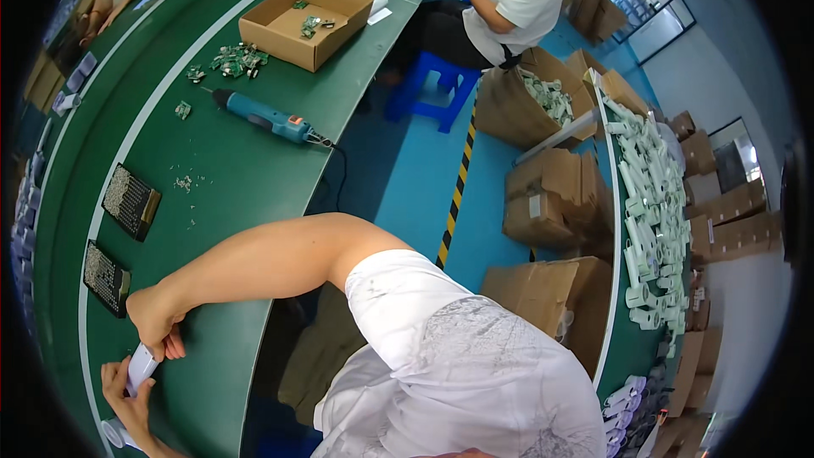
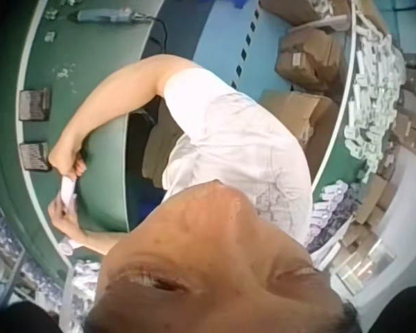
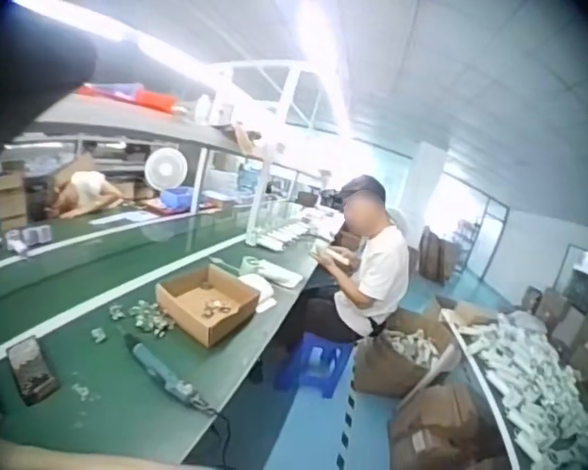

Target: Assembling handheld portable fans on an electronics factory production line.

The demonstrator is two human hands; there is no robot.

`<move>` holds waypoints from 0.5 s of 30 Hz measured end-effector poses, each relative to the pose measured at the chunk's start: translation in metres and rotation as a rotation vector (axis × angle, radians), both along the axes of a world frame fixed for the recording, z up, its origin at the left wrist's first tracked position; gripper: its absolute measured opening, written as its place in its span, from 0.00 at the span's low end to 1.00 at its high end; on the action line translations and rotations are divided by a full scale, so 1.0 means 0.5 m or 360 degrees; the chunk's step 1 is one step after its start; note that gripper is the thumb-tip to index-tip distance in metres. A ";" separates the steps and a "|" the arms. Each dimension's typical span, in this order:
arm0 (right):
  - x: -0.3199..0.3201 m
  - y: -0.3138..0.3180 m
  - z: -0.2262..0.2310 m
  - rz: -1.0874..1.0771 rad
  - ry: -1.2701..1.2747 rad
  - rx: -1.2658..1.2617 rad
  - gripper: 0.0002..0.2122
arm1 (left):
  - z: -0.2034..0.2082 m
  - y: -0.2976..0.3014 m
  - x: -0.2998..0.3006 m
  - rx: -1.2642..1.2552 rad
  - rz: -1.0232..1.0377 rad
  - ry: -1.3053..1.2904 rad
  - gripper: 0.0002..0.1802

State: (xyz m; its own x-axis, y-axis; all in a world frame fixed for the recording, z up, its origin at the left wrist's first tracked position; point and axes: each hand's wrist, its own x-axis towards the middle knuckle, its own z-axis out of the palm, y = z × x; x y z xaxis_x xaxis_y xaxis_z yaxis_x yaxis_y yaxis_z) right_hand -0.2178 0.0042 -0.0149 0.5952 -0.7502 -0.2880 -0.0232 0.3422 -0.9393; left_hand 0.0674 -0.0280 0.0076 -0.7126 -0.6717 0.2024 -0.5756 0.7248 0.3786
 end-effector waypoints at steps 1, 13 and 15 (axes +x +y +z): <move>0.000 0.001 0.007 -0.0009 0.0065 -0.0025 0.08 | 0.001 0.002 0.000 -0.0002 0.0010 -0.0006 0.38; -0.023 0.024 0.041 0.0000 0.0346 -0.0220 0.06 | 0.028 0.019 -0.046 -0.0166 -0.0091 0.0002 0.39; -0.028 0.025 0.046 0.0072 0.0476 -0.0344 0.07 | 0.026 0.022 -0.063 -0.0166 -0.0101 0.0109 0.38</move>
State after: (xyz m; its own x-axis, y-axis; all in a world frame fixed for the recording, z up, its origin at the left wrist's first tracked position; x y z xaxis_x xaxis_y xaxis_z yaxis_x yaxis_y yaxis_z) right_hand -0.2315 0.0167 0.0083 0.5428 -0.7874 -0.2921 -0.3180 0.1292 -0.9392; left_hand 0.0361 -0.0170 0.0206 -0.7352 -0.5985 0.3181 -0.5028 0.7963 0.3363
